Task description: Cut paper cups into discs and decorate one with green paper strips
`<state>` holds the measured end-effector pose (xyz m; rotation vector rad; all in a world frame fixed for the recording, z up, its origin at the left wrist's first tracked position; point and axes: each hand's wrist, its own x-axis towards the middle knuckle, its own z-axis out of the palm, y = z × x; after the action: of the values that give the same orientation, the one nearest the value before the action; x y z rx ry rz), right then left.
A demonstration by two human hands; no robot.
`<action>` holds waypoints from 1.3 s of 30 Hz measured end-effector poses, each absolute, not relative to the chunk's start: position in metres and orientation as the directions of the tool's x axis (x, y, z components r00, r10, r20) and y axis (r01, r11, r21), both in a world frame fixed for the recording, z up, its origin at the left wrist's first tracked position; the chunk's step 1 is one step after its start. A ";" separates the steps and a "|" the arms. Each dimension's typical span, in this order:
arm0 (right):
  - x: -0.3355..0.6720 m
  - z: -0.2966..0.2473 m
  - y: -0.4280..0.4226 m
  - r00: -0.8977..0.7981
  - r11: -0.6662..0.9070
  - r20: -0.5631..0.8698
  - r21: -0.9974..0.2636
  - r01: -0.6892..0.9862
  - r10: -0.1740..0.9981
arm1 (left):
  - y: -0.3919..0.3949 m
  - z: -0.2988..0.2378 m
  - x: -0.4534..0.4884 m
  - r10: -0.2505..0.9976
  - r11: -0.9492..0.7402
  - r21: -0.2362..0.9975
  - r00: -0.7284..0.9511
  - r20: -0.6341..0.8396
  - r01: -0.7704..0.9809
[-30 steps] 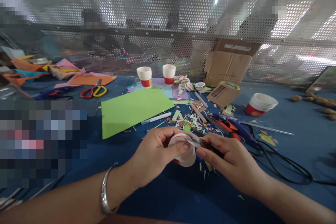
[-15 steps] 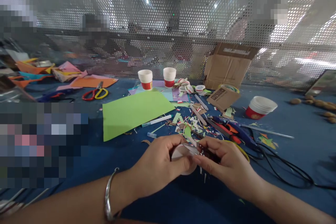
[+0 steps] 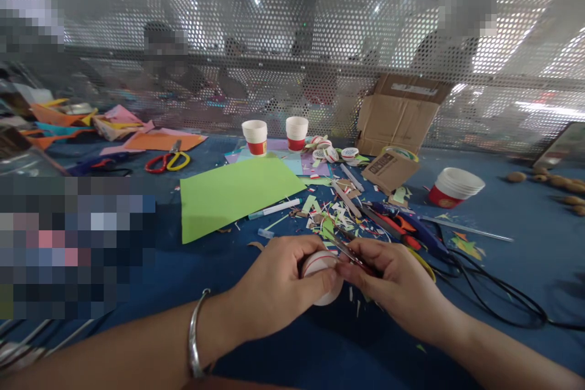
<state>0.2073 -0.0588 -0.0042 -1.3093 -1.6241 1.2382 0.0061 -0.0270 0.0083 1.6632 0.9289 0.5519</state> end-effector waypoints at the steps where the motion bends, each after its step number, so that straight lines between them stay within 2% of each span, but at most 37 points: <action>1: 0.207 -0.004 -0.059 -0.251 0.021 -0.053 -0.959 0.282 0.967 | -0.026 0.007 0.006 0.796 -0.076 0.955 0.594 -0.114 0.286; 6: 0.207 -0.003 -0.059 -0.282 -0.050 -0.111 -0.975 0.217 0.953 | -0.020 0.004 0.006 0.725 0.155 0.969 0.644 -0.244 0.193; 10: 0.209 -0.004 -0.059 -0.330 -0.105 -0.148 -0.984 0.145 0.932 | -0.018 0.009 0.006 0.639 0.384 0.909 0.664 -0.389 0.163; 13: 0.211 -0.005 -0.060 -0.356 -0.130 -0.168 -0.983 0.128 0.919 | -0.017 0.011 0.006 0.580 0.464 0.872 0.690 -0.432 0.155; 18: 0.209 0.000 -0.061 -0.376 -0.010 -0.090 -0.978 0.210 0.922 | -0.018 0.011 0.004 0.596 0.349 0.916 0.707 -0.381 0.200; 21: 0.207 0.000 -0.063 -0.395 0.017 -0.075 -0.974 0.224 0.916 | -0.019 0.011 0.004 0.580 0.345 0.914 0.717 -0.387 0.214; 26: 0.208 -0.007 -0.066 -0.440 -0.093 -0.138 -0.988 0.123 0.887 | -0.019 0.013 0.005 0.513 0.385 0.890 0.744 -0.427 0.245; 30: 0.209 -0.006 -0.065 -0.459 -0.141 -0.181 -0.983 0.120 0.870 | -0.018 0.013 0.005 0.501 0.379 0.891 0.754 -0.424 0.249; 32: 0.211 -0.004 -0.062 -0.442 -0.115 -0.171 -0.982 0.151 0.881 | -0.016 0.013 0.003 0.548 0.299 0.918 0.741 -0.387 0.259; 34: 0.214 -0.003 -0.059 -0.400 -0.061 -0.141 -0.977 0.207 0.905 | -0.016 0.015 0.000 0.604 0.144 0.940 0.725 -0.331 0.310; 37: 0.220 -0.004 -0.055 -0.303 0.032 -0.076 -0.941 0.336 0.950 | -0.018 0.019 -0.005 0.647 -0.080 0.913 0.717 -0.259 0.401; 39: 0.223 -0.007 -0.053 -0.252 0.071 -0.041 -0.905 0.419 0.967 | -0.021 0.023 -0.007 0.679 -0.144 0.894 0.699 -0.223 0.425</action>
<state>0.2229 -0.0535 -0.0067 -1.3823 -1.7417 1.1475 -0.0066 -0.0205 0.0229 1.7763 0.8787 0.2802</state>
